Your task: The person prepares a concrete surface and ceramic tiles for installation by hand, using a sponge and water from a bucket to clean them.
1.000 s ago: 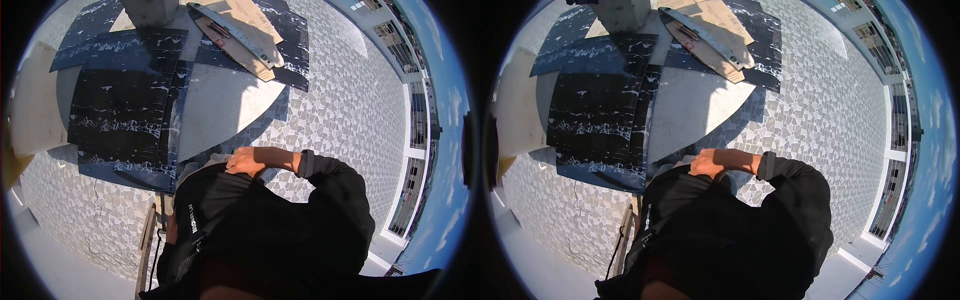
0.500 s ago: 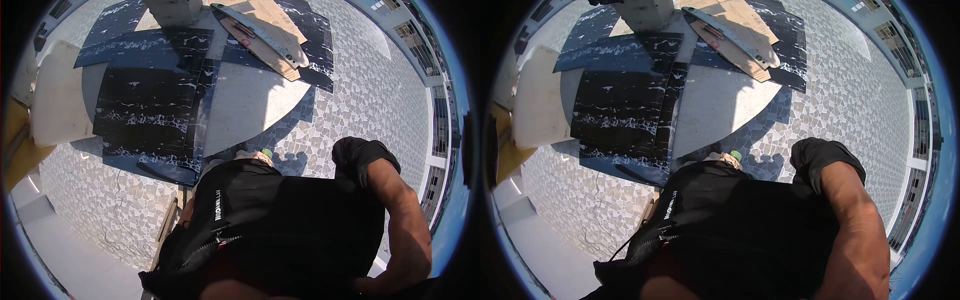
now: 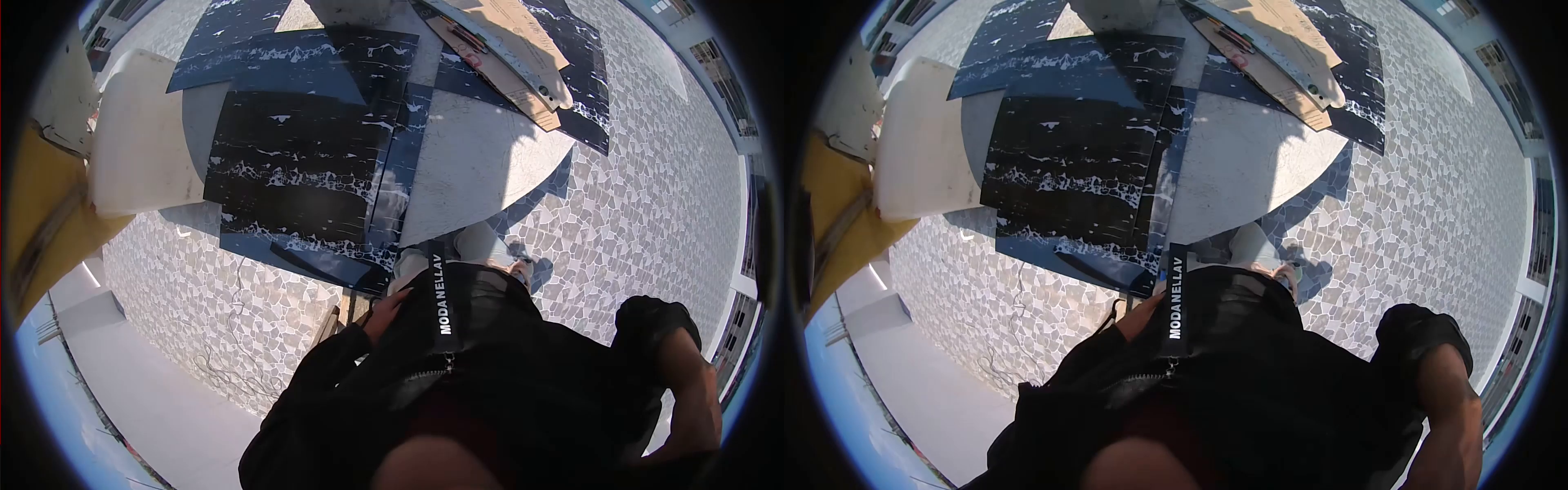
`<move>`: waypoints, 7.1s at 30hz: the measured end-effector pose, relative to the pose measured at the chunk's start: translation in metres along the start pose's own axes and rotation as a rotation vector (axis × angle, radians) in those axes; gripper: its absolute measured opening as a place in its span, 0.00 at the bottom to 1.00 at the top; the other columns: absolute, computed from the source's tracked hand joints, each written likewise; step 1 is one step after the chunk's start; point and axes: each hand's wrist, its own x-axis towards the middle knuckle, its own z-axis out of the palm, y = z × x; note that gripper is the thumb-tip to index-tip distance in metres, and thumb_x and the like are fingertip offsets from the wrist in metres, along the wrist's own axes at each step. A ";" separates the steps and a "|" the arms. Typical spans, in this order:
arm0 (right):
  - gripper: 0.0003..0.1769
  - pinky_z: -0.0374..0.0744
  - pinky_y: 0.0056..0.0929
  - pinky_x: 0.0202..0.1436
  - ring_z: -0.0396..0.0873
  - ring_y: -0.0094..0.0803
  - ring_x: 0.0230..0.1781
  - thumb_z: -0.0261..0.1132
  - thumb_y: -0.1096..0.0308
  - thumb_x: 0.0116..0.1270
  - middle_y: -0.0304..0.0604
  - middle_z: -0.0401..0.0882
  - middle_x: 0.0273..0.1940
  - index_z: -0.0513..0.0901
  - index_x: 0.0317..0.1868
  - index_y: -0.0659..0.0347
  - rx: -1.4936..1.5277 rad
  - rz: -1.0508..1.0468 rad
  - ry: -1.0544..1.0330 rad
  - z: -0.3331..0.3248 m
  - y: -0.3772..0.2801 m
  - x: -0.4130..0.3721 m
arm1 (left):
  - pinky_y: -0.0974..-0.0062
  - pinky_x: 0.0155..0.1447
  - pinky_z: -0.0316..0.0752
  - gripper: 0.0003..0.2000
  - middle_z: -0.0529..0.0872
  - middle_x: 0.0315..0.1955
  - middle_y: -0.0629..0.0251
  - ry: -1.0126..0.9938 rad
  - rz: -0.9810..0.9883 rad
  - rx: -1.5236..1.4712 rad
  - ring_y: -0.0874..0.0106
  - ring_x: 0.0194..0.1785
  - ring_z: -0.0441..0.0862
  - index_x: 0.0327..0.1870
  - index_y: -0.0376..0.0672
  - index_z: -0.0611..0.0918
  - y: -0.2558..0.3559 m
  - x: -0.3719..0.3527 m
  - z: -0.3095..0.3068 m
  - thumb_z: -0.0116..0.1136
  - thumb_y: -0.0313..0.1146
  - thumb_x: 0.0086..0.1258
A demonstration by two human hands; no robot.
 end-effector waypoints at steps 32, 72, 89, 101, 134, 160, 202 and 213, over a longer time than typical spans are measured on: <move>0.36 0.74 0.41 0.53 0.77 0.59 0.49 0.66 0.57 0.49 0.70 0.77 0.45 0.68 0.53 0.75 -0.901 1.231 0.491 -0.386 0.394 -0.301 | 0.67 0.59 0.70 0.26 0.77 0.52 0.51 -0.096 0.043 -0.376 0.55 0.56 0.75 0.58 0.43 0.76 0.186 0.049 0.108 0.56 0.18 0.53; 0.24 0.74 0.48 0.52 0.71 0.48 0.54 0.59 0.55 0.61 0.51 0.71 0.50 0.74 0.48 0.67 -1.496 1.202 0.287 -0.410 0.585 -0.081 | 0.68 0.47 0.76 0.27 0.81 0.46 0.48 0.578 -0.037 -0.312 0.60 0.46 0.82 0.64 0.39 0.69 0.032 0.099 0.061 0.55 0.26 0.61; 0.16 0.78 0.42 0.47 0.80 0.49 0.46 0.61 0.59 0.57 0.55 0.82 0.42 0.83 0.38 0.64 -1.052 1.274 0.287 -0.464 0.605 -0.090 | 0.68 0.48 0.77 0.23 0.80 0.48 0.50 0.305 0.302 -0.155 0.61 0.44 0.82 0.62 0.42 0.71 0.196 0.262 -0.006 0.53 0.27 0.63; 0.18 0.77 0.44 0.48 0.80 0.52 0.45 0.61 0.60 0.56 0.60 0.81 0.40 0.81 0.39 0.66 -0.960 1.285 0.494 -0.463 0.595 -0.101 | 0.77 0.47 0.75 0.19 0.83 0.41 0.59 0.143 0.334 -0.733 0.74 0.41 0.80 0.60 0.37 0.72 0.220 0.328 -0.007 0.52 0.27 0.67; 0.26 0.74 0.44 0.52 0.76 0.58 0.47 0.61 0.55 0.57 0.63 0.76 0.46 0.72 0.49 0.68 -0.513 1.073 -0.093 -0.298 0.507 -0.084 | 0.68 0.48 0.74 0.21 0.78 0.48 0.66 0.249 -0.157 -1.968 0.70 0.50 0.77 0.61 0.50 0.70 0.214 0.354 -0.001 0.46 0.49 0.72; 0.29 0.77 0.34 0.46 0.81 0.42 0.39 0.77 0.65 0.46 0.54 0.82 0.42 0.79 0.45 0.76 -0.375 1.384 0.793 -0.404 0.446 -0.327 | 0.65 0.25 0.77 0.05 0.79 0.27 0.59 0.823 0.056 -1.418 0.66 0.27 0.80 0.41 0.38 0.71 0.061 0.470 -0.154 0.49 0.27 0.67; 0.12 0.74 0.24 0.33 0.76 0.23 0.28 0.67 0.73 0.53 0.42 0.82 0.29 0.80 0.39 0.68 -0.379 0.753 -0.623 -0.251 0.289 -0.057 | 0.86 0.12 0.56 0.14 0.77 0.19 0.68 0.943 0.375 -2.235 0.83 0.10 0.61 0.40 0.41 0.77 0.128 0.065 0.059 0.58 0.42 0.64; 0.17 0.75 0.23 0.40 0.79 0.27 0.34 0.57 0.62 0.70 0.42 0.82 0.36 0.79 0.46 0.71 0.082 1.371 0.061 -0.230 0.367 -0.154 | 0.75 0.10 0.60 0.13 0.72 0.16 0.68 1.090 0.016 -1.693 0.77 0.08 0.65 0.40 0.36 0.75 0.076 0.113 0.056 0.60 0.29 0.55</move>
